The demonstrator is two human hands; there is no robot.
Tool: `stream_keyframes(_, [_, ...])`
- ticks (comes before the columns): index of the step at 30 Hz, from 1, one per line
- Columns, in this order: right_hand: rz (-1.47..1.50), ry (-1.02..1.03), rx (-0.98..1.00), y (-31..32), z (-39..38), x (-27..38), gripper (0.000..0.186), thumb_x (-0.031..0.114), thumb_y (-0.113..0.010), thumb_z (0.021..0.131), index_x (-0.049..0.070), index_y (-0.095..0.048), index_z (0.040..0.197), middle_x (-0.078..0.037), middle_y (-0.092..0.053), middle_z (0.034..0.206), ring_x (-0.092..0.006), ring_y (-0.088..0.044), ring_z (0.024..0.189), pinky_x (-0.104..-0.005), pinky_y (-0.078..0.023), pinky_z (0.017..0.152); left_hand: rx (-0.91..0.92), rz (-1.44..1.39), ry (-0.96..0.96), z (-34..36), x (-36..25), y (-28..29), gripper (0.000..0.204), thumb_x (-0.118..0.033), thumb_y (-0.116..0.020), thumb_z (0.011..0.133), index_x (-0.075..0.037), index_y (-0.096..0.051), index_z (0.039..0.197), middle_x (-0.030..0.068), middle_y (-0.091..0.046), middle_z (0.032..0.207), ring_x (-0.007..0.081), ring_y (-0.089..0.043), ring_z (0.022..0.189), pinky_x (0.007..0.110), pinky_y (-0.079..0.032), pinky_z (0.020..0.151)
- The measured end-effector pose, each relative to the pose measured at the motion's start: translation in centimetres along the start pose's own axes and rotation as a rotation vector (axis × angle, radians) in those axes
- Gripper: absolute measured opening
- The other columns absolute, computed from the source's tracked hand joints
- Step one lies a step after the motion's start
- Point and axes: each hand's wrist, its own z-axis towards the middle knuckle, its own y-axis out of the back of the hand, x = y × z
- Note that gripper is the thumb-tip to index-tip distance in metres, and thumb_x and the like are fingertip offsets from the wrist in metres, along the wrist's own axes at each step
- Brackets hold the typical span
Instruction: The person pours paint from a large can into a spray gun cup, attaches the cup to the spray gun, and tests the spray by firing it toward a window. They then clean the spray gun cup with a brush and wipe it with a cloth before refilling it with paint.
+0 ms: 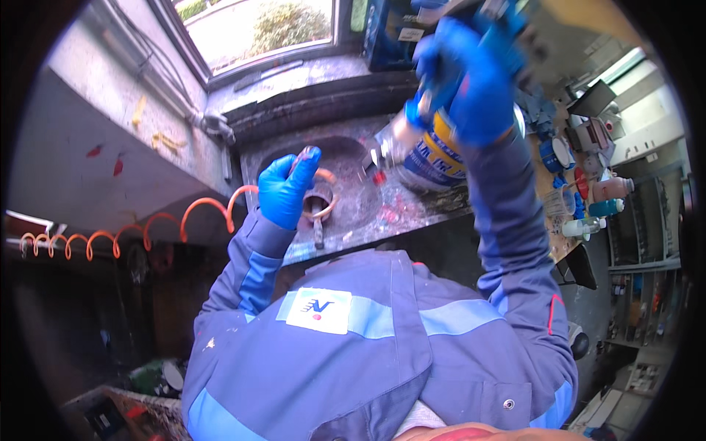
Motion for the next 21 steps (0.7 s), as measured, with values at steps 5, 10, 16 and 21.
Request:
stream_keyframes(5, [0.572,-0.179,-0.285,-1.4,8.1,6.7,0.029,0.018,-0.053,0.093,0.003,-0.058,0.118,-0.002,-0.057,0.072,-0.0121,-0.055,0.057,-0.0241,-0.043,0.045,-0.05,-0.289,-0.066,-2.9,-2.6,-2.6,0.035,-0.038,-0.059,0.098,-0.007,-0.064,0.082,0.0004,-0.057,0.065,0.008,-0.05,0.061,0.024,-0.037,0.058])
stream_keyframes(10, [0.585,-0.082,-0.199,-2.7,9.4,9.0,0.03,0.016,-0.053,0.092,-0.001,-0.057,0.115,-0.002,-0.054,0.074,-0.0124,-0.052,0.059,-0.0231,-0.04,0.047,-0.124,-0.402,-0.176,-3.2,-2.3,-3.0,0.032,-0.039,-0.063,0.095,-0.009,-0.066,0.086,-0.0009,-0.058,0.067,0.0069,-0.051,0.062,0.024,-0.039,0.061])
stream_keyframes(16, [0.535,0.042,-0.145,-3.0,9.0,10.1,0.028,0.014,-0.051,0.091,-0.002,-0.058,0.113,-0.002,-0.053,0.075,-0.0115,-0.051,0.059,-0.0231,-0.04,0.05,-0.205,-0.401,-0.166,-2.9,-1.9,-3.4,0.036,-0.041,-0.061,0.097,-0.009,-0.063,0.079,-0.0012,-0.054,0.065,0.0061,-0.044,0.059,0.025,-0.033,0.058])
stream_keyframes(21, [0.552,-0.01,-0.156,-2.6,8.8,9.2,0.023,0.012,-0.052,0.091,-0.001,-0.058,0.108,-0.002,-0.053,0.075,-0.012,-0.051,0.059,-0.0237,-0.041,0.05,-0.18,-0.376,-0.102,-2.3,-2.8,-4.0,0.035,-0.04,-0.061,0.097,-0.007,-0.068,0.091,-0.0006,-0.058,0.068,0.0063,-0.049,0.064,0.023,-0.037,0.062])
